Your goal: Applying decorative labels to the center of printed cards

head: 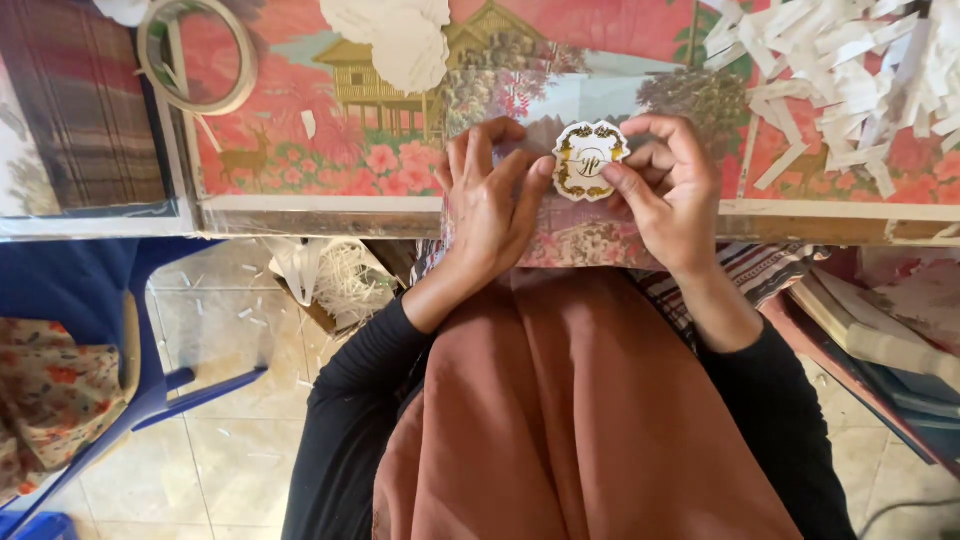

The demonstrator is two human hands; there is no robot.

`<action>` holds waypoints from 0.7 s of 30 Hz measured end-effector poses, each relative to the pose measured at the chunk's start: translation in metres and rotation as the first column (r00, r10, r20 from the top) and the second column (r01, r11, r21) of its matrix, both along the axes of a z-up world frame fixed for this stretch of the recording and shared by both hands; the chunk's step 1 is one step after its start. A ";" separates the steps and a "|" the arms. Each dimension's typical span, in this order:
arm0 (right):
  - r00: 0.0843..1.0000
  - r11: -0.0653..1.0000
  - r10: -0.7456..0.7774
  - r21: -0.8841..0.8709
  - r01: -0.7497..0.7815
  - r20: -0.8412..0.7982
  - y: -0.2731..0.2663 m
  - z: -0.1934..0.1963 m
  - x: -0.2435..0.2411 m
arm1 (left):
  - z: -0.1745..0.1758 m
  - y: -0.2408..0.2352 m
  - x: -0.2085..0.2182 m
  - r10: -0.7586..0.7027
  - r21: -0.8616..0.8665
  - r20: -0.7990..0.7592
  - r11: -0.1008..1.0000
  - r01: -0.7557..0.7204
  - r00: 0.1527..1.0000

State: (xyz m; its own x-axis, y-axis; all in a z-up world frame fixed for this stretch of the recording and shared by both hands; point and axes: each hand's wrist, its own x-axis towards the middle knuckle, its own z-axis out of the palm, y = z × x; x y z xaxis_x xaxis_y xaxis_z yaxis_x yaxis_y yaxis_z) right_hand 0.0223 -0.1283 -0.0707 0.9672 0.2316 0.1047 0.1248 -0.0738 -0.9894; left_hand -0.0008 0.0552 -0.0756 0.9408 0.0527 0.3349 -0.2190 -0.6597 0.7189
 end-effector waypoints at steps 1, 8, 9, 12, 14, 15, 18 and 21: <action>1.000 1.000 0.000 -0.031 0.000 0.011 -0.001 -0.003 0.000 | -0.002 0.000 0.001 0.002 0.014 0.001 1.000 -0.002 1.000; 0.986 0.980 0.011 -0.199 0.023 0.169 -0.005 -0.023 0.002 | -0.019 -0.003 0.004 0.016 0.003 0.006 1.000 -0.016 1.000; 0.986 0.979 0.013 -0.201 0.021 0.166 -0.006 -0.025 0.001 | -0.020 -0.004 0.003 0.018 0.001 0.002 1.000 -0.018 1.000; 0.984 0.969 0.013 -0.246 0.031 0.175 -0.006 -0.027 0.000 | -0.023 -0.004 0.003 0.021 0.020 0.012 1.000 -0.021 1.000; 0.983 0.947 0.026 -0.320 0.034 0.183 -0.004 -0.022 0.000 | -0.028 -0.003 0.003 0.000 0.070 0.023 0.998 -0.001 1.000; 0.983 0.947 0.025 -0.320 0.036 0.183 -0.003 -0.021 0.000 | -0.028 -0.003 0.004 -0.002 0.069 0.024 0.998 0.001 1.000; 0.982 0.939 0.029 -0.341 0.036 0.186 0.001 -0.015 0.000 | -0.028 -0.002 0.004 -0.003 0.119 0.019 0.993 0.001 1.000; 0.978 0.934 0.036 -0.356 0.041 0.205 0.005 -0.011 0.001 | -0.030 -0.002 0.005 0.004 0.155 0.026 0.988 -0.008 1.000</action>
